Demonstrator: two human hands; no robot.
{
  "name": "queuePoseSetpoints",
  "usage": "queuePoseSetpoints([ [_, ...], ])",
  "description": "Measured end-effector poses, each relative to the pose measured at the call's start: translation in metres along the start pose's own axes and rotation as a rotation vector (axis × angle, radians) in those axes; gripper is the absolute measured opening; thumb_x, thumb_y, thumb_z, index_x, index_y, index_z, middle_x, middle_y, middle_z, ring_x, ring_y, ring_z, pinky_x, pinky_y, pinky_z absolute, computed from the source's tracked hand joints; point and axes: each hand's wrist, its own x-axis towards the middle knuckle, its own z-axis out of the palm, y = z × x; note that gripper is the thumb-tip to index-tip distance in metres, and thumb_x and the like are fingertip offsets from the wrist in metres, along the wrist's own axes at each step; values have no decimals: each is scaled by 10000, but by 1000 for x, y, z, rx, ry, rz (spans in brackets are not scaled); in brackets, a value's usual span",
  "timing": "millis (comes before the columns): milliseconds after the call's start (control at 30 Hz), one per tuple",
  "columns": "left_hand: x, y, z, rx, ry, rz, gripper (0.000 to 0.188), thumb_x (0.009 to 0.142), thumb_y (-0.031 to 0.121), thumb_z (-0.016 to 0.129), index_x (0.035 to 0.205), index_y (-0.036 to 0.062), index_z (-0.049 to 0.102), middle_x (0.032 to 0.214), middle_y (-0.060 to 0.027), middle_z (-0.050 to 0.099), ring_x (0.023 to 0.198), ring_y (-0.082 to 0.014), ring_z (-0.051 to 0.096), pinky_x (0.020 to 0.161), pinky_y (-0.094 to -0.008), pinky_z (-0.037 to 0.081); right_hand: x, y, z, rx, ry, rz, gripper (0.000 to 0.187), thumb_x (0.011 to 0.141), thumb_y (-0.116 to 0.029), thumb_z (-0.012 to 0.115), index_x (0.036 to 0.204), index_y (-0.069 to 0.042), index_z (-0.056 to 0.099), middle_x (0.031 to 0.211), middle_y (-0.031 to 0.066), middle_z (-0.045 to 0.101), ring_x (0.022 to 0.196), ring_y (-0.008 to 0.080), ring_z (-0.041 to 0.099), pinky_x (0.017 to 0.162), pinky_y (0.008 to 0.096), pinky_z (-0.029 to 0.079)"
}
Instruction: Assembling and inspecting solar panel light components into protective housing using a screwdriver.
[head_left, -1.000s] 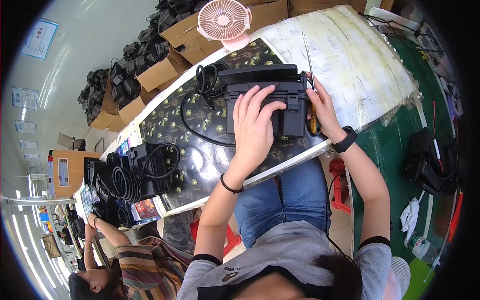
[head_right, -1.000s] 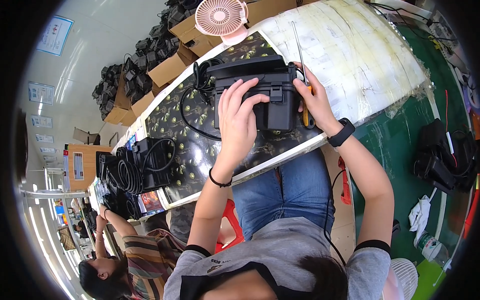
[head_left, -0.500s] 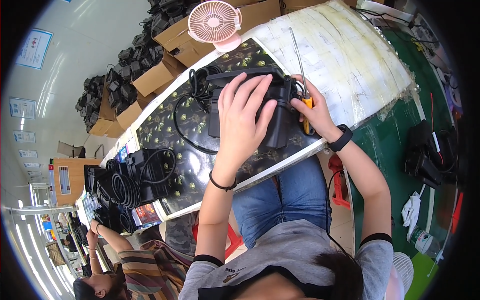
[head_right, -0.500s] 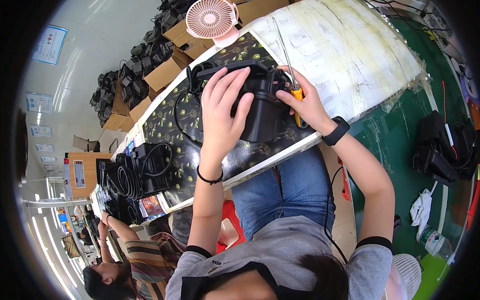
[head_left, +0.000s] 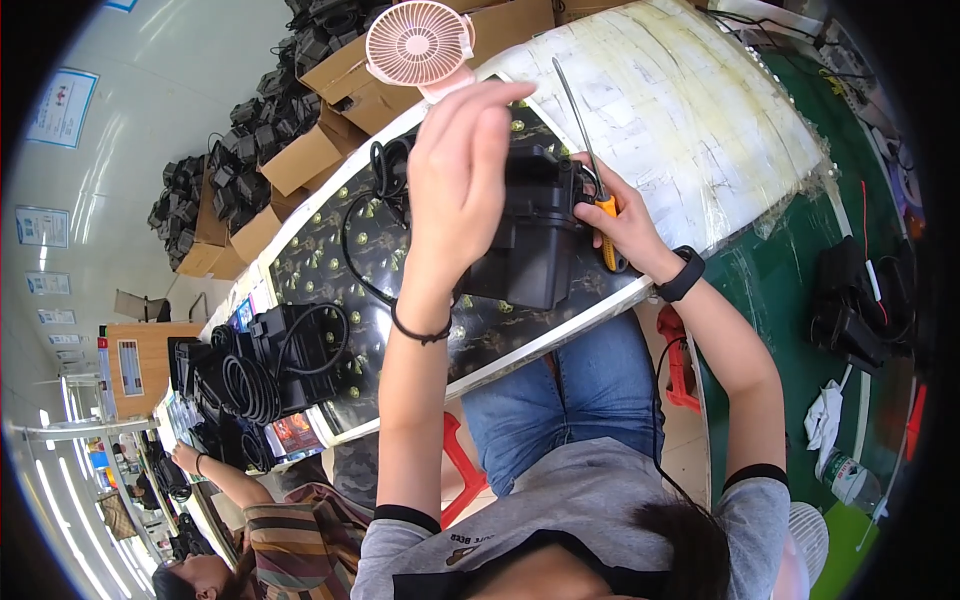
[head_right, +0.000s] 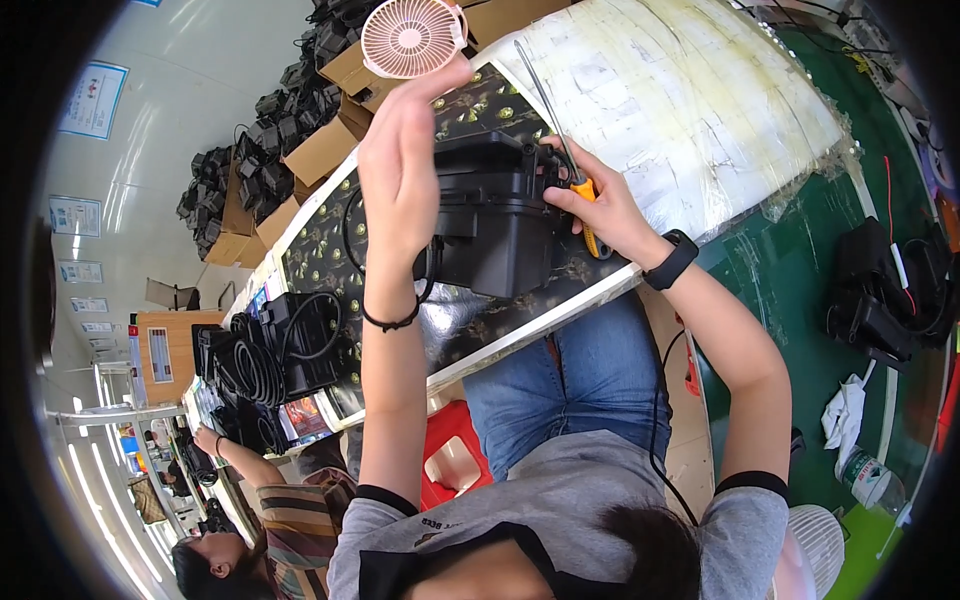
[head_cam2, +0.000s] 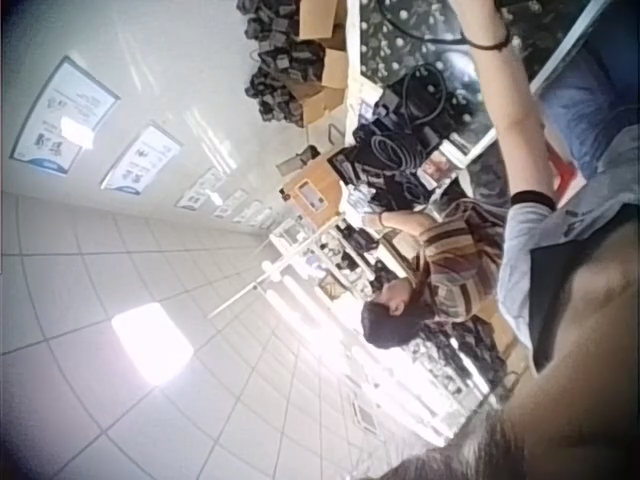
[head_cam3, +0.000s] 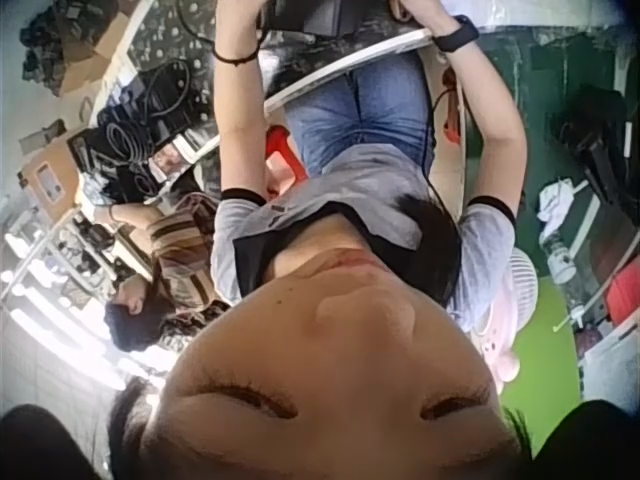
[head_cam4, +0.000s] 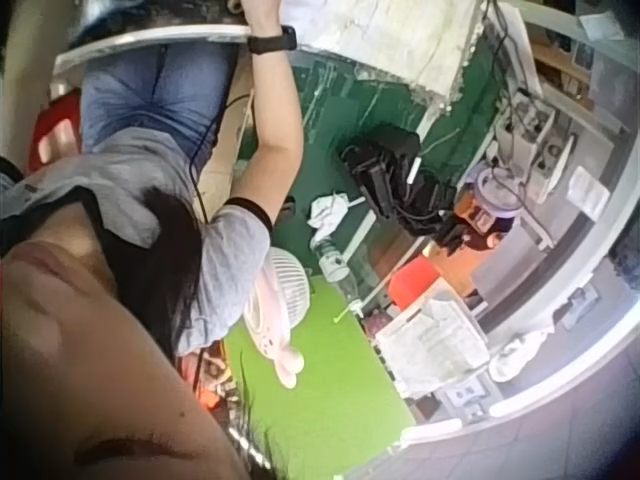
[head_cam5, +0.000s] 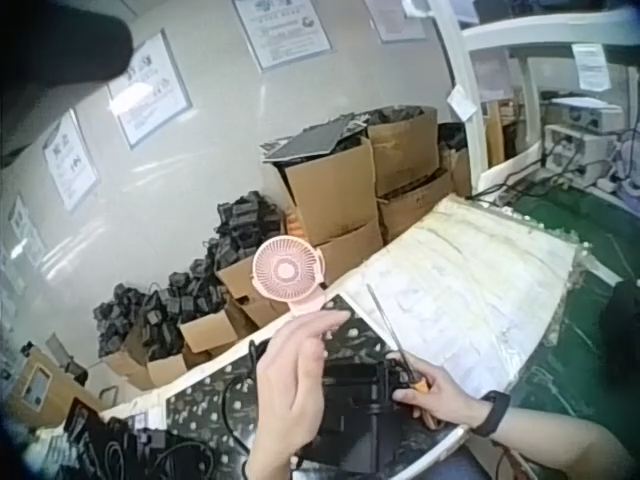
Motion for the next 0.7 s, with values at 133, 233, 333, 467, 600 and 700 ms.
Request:
queuePoseSetpoints([
  [133,-2,2,36,39,-276,72,338,1016,263,443,1231,88,637,1274,-170,591,1247,-347,511,1061,-449,371,-1,9,-8,20,-5,11,609,907,-177,722,1451,-109,458,1001,-16,607,680,19,518,507,169,459],
  [233,-24,7,50,271,-427,181,402,973,365,521,1282,121,604,1324,-158,554,1305,-344,466,1132,-560,230,6,25,-7,-51,47,-112,363,962,-148,611,1285,-4,530,887,15,604,605,60,555,490,204,449],
  [333,-41,-3,57,372,-378,200,365,937,415,582,1179,157,672,1217,-120,609,1284,-315,477,1113,-598,246,9,28,-5,-98,109,-20,266,972,-116,549,1206,9,543,878,37,611,611,78,570,500,214,456],
  [467,-44,-7,62,485,-361,175,358,923,444,588,1127,167,689,1206,-100,613,1265,-308,485,1086,-655,248,11,23,-5,-132,158,60,301,971,-72,506,1258,20,521,848,45,611,637,93,590,545,223,474],
  [600,-45,-5,62,518,-406,159,374,943,466,558,1194,210,664,1268,-49,593,1276,-276,475,1079,-677,230,27,33,-35,26,280,-30,408,1042,-225,500,1429,-103,456,903,36,631,736,88,614,589,214,483],
  [700,-48,-7,66,512,-382,162,416,943,520,530,1163,208,694,1283,-76,586,1279,-270,471,1093,-682,197,18,2,-43,-37,477,-66,450,1046,-298,509,1462,-151,422,874,24,623,756,58,584,589,197,451],
])
